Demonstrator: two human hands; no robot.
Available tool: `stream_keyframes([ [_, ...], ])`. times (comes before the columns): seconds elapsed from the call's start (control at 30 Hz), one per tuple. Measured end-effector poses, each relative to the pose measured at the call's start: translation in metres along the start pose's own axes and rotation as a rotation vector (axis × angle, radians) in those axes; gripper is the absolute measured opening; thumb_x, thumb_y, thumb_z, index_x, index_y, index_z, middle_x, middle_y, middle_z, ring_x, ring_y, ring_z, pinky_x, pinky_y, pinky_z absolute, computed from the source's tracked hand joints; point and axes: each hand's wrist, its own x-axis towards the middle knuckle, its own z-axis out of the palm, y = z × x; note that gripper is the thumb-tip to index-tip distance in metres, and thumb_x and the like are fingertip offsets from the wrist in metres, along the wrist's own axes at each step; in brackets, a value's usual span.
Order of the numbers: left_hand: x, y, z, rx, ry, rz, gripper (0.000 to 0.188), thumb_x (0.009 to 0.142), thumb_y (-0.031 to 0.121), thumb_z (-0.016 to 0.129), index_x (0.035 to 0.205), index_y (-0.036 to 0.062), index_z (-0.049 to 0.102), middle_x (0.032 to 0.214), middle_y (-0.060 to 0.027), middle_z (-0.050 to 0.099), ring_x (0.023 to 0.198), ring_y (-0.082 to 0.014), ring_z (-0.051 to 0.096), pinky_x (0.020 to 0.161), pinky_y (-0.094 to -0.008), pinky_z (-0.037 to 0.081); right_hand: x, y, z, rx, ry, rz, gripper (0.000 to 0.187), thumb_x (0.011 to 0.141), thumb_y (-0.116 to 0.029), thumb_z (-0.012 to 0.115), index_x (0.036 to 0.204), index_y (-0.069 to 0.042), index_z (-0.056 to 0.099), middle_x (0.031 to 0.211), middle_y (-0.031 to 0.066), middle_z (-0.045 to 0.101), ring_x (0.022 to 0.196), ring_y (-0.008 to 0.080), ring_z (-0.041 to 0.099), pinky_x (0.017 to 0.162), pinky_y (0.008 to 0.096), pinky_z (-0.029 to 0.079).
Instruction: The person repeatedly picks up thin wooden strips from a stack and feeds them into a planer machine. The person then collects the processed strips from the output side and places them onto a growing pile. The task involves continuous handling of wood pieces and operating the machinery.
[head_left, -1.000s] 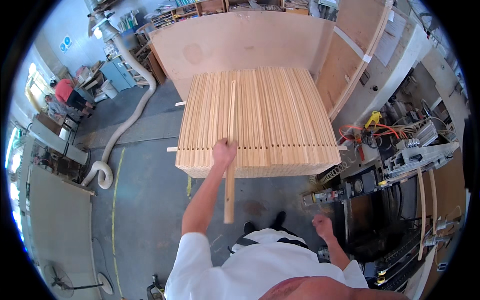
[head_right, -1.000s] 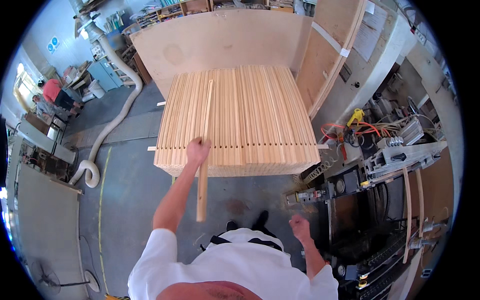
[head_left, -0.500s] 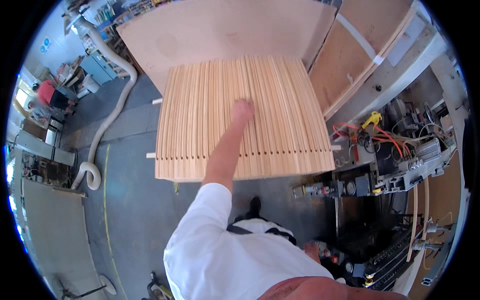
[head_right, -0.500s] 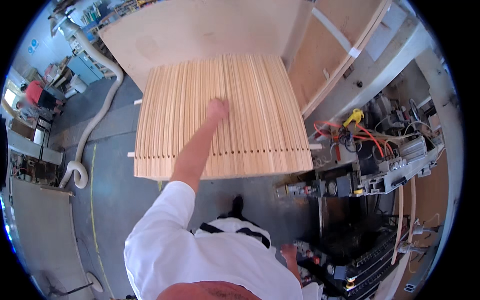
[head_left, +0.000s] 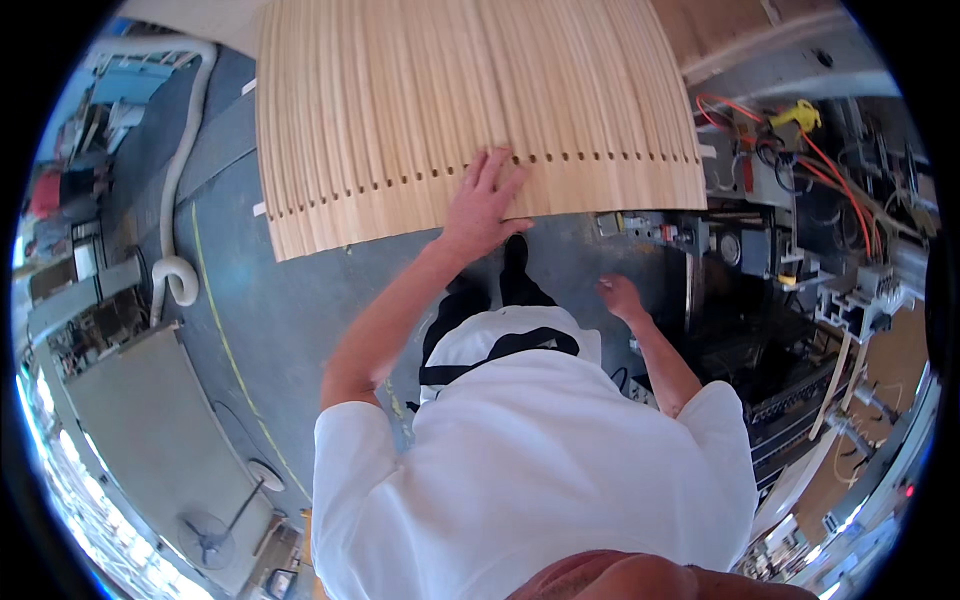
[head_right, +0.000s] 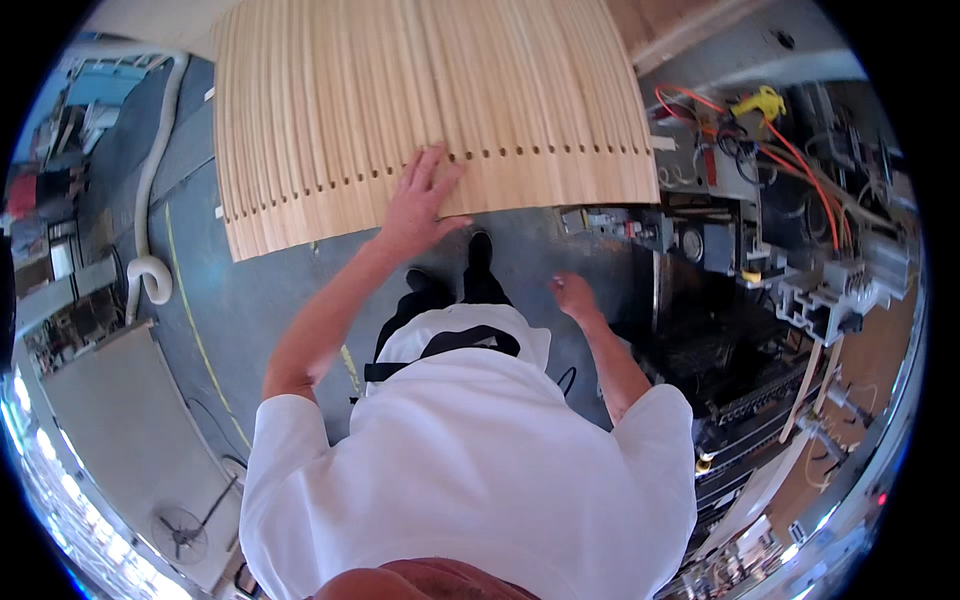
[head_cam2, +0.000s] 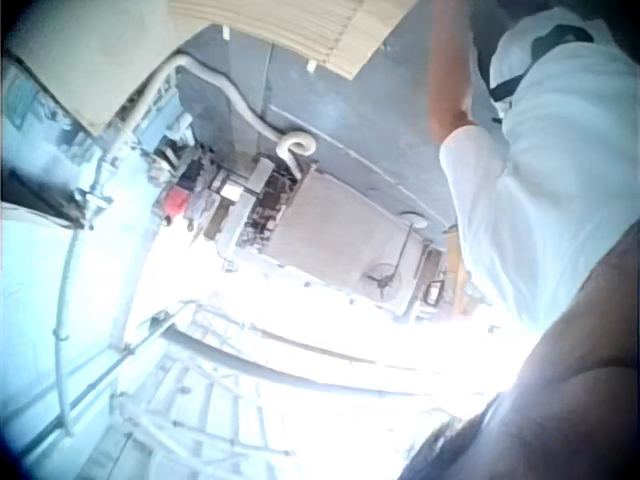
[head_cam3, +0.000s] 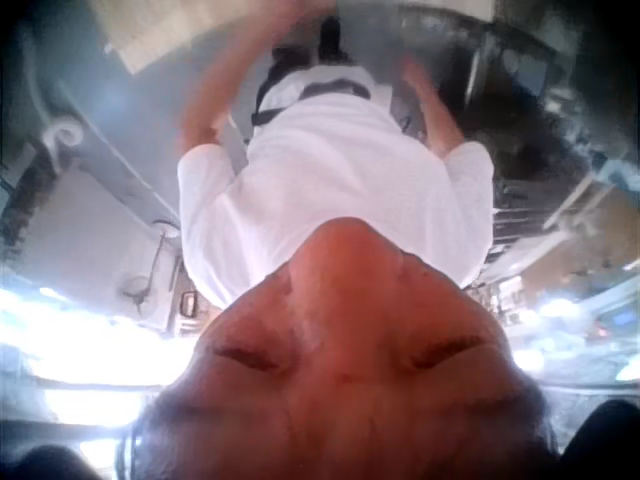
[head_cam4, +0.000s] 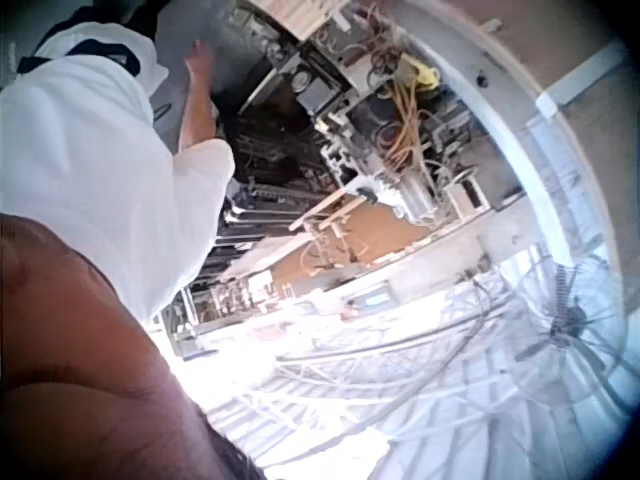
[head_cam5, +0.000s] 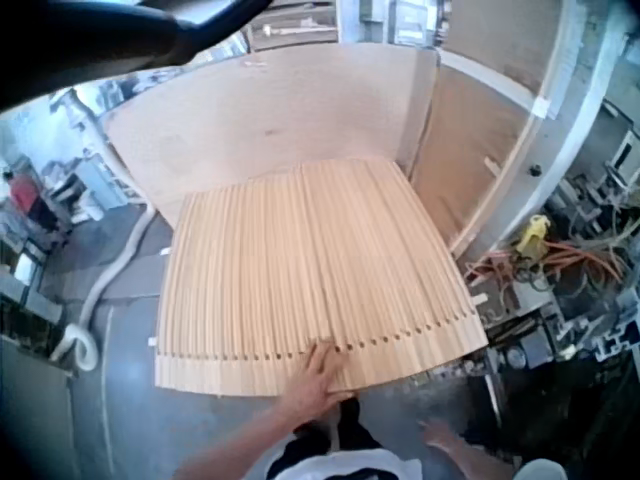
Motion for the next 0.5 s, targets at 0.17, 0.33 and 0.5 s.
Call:
stream_keyframes([
  [0.17, -0.012, -0.020, -0.033, 0.027, 0.125, 0.079, 0.077, 0.062, 0.024, 0.082, 0.129, 0.0031, 0.051, 0.139, -0.0277, 0.041, 0.133, -0.0493, 0.035, 0.115, -0.0547, 0.024, 0.062, -0.161, 0.030, -0.245, -0.238, -0.489, 0.035, 0.088, -0.024, 0.062, 0.116, -0.003, 0.064, 0.115, 0.0226, 0.064, 0.107, 0.0409, 0.059, 0.093, 0.0459, 0.047],
  [0.33, -0.049, -0.009, -0.015, -0.137, 0.363, 0.070, 0.077, 0.060, 0.027, 0.078, 0.127, 0.0028, 0.051, 0.137, -0.0277, 0.042, 0.133, -0.0455, 0.037, 0.112, -0.0563, 0.028, 0.072, -0.266, 0.025, -0.370, 0.020, -0.818, 0.037, 0.085, -0.018, 0.066, 0.118, -0.003, 0.063, 0.120, 0.0185, 0.063, 0.119, 0.0343, 0.054, 0.102, 0.0421, 0.042],
  [0.5, -0.158, -0.057, -0.108, -0.420, 0.292, 0.196, 0.056, 0.077, 0.021, 0.070, 0.126, 0.0031, 0.050, 0.134, -0.0264, 0.044, 0.125, -0.0449, 0.043, 0.102, -0.0487, 0.040, 0.081, -0.323, 0.024, -0.296, -0.237, -0.291, 0.049, 0.078, -0.020, 0.067, 0.123, -0.001, 0.060, 0.119, 0.0210, 0.063, 0.115, 0.0369, 0.057, 0.097, 0.0419, 0.045],
])
